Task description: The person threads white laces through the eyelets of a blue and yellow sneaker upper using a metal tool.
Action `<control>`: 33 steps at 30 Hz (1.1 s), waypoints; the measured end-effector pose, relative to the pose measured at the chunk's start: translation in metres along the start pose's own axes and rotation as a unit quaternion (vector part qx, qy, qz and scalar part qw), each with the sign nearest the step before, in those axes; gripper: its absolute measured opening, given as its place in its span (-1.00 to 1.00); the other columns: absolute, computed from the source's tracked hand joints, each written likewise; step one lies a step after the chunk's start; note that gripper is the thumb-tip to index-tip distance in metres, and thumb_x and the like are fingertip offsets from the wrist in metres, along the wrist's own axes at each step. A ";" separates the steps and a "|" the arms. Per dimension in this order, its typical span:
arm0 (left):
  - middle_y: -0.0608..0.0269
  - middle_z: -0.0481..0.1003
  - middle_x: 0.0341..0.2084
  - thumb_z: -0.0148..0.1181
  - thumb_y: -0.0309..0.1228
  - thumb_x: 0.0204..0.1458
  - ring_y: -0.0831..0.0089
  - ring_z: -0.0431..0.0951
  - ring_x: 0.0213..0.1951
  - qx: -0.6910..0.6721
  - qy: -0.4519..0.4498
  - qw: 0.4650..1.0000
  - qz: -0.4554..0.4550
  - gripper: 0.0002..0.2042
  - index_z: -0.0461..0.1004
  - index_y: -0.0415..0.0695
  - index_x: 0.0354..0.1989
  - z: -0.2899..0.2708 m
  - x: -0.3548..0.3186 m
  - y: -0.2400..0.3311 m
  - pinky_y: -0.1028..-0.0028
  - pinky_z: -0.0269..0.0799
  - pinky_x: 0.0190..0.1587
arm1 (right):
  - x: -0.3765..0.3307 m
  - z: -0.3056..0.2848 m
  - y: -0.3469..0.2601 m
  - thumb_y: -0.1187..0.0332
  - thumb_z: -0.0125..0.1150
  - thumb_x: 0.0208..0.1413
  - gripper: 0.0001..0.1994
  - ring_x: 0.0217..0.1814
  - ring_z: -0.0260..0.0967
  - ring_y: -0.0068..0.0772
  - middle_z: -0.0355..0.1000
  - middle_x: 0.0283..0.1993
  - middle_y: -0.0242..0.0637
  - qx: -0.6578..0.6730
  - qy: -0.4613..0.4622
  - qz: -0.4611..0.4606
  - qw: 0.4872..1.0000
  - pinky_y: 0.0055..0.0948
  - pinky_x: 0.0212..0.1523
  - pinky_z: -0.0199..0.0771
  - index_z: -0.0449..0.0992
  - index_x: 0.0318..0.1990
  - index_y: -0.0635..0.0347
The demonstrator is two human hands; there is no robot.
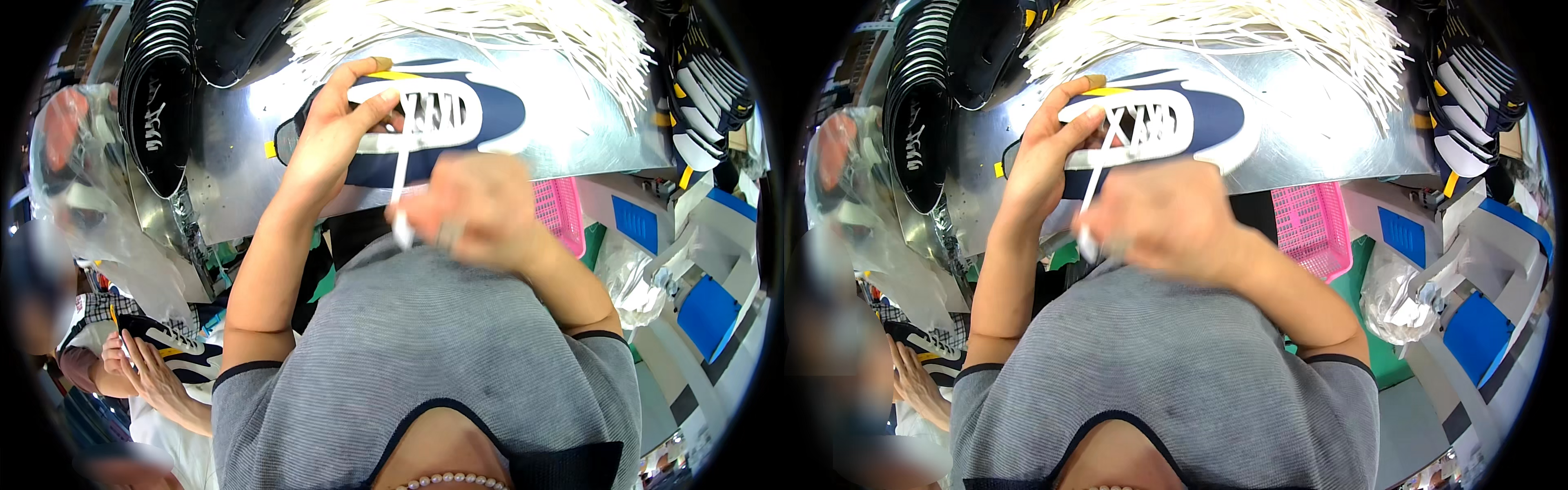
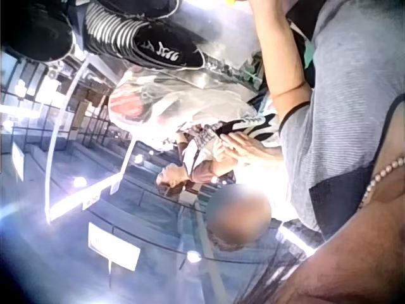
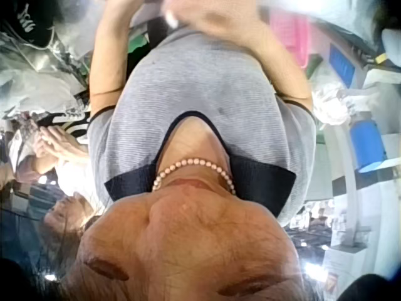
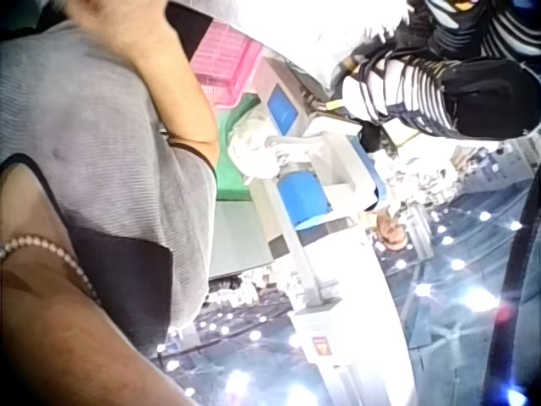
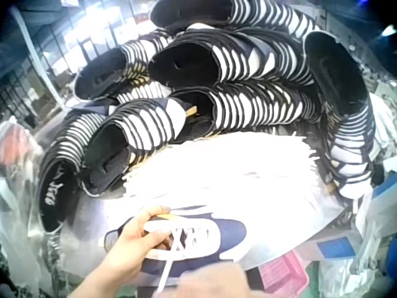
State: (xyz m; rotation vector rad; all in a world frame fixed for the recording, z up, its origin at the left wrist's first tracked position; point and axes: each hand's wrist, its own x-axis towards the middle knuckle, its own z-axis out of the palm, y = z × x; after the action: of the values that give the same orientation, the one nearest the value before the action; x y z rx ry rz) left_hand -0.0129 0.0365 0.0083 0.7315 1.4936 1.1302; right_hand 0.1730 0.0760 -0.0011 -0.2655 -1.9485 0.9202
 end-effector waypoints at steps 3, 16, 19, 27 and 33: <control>0.17 0.56 -0.32 0.22 -0.36 0.21 0.54 0.55 -0.30 -0.007 0.015 1.000 0.009 -0.57 0.34 -0.22 0.21 0.007 0.007 -0.001 0.51 0.48 -0.15 | -0.006 -0.001 -0.020 0.47 0.41 -0.11 -0.79 -0.58 0.32 -0.45 0.37 -0.53 -0.39 0.115 -0.071 0.027 0.990 -0.48 -0.60 0.25 0.67 -0.26 -0.02; 0.00 0.62 -0.31 0.24 -0.56 0.13 0.07 0.66 -0.24 0.370 0.047 0.911 0.176 -0.44 0.21 -0.18 0.32 0.000 -0.064 -0.009 0.33 0.52 -0.20 | -0.024 -0.009 0.005 0.42 0.36 0.12 -0.83 -0.28 0.49 -0.65 0.62 -0.30 -0.33 0.068 -0.119 0.464 0.875 -0.61 -0.21 0.47 0.66 -0.19 0.33; 0.00 0.61 -0.38 0.25 -0.60 0.09 0.03 0.64 -0.30 0.366 0.055 0.893 0.258 -0.48 0.26 -0.19 0.23 -0.001 -0.051 -0.019 0.30 0.51 -0.28 | -0.021 0.011 0.008 0.39 0.40 0.08 -0.81 -0.34 0.43 -0.68 0.59 -0.36 -0.40 0.055 -0.111 0.484 0.866 -0.63 -0.30 0.43 0.64 -0.24 0.35; 0.08 0.61 -0.31 0.16 -0.49 0.22 0.25 0.65 -0.29 0.417 -0.001 0.882 0.218 -0.85 0.46 -0.23 -0.08 -0.002 -0.019 0.009 0.43 0.49 -0.19 | 0.001 0.001 0.026 0.40 0.35 0.15 -0.87 -0.42 0.25 -0.82 0.46 -0.44 -0.56 0.175 0.075 0.404 0.895 -0.70 -0.42 0.25 0.61 -0.29 0.29; 0.08 0.60 -0.37 0.32 -0.29 0.12 0.28 0.61 -0.38 0.397 0.006 0.901 0.178 -0.69 0.52 -0.23 -0.08 0.002 -0.033 0.006 0.41 0.46 -0.27 | 0.002 0.006 0.049 0.41 0.34 0.15 -0.88 -0.39 0.28 -0.81 0.47 -0.43 -0.54 0.200 0.076 0.373 0.903 -0.70 -0.38 0.28 0.60 -0.29 0.30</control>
State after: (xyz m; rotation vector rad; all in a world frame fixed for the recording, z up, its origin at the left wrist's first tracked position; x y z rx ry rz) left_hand -0.0039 0.0098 0.0265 1.6097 1.8888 0.7436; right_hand 0.1583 0.1078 -0.0353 -0.8484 -1.4569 1.7063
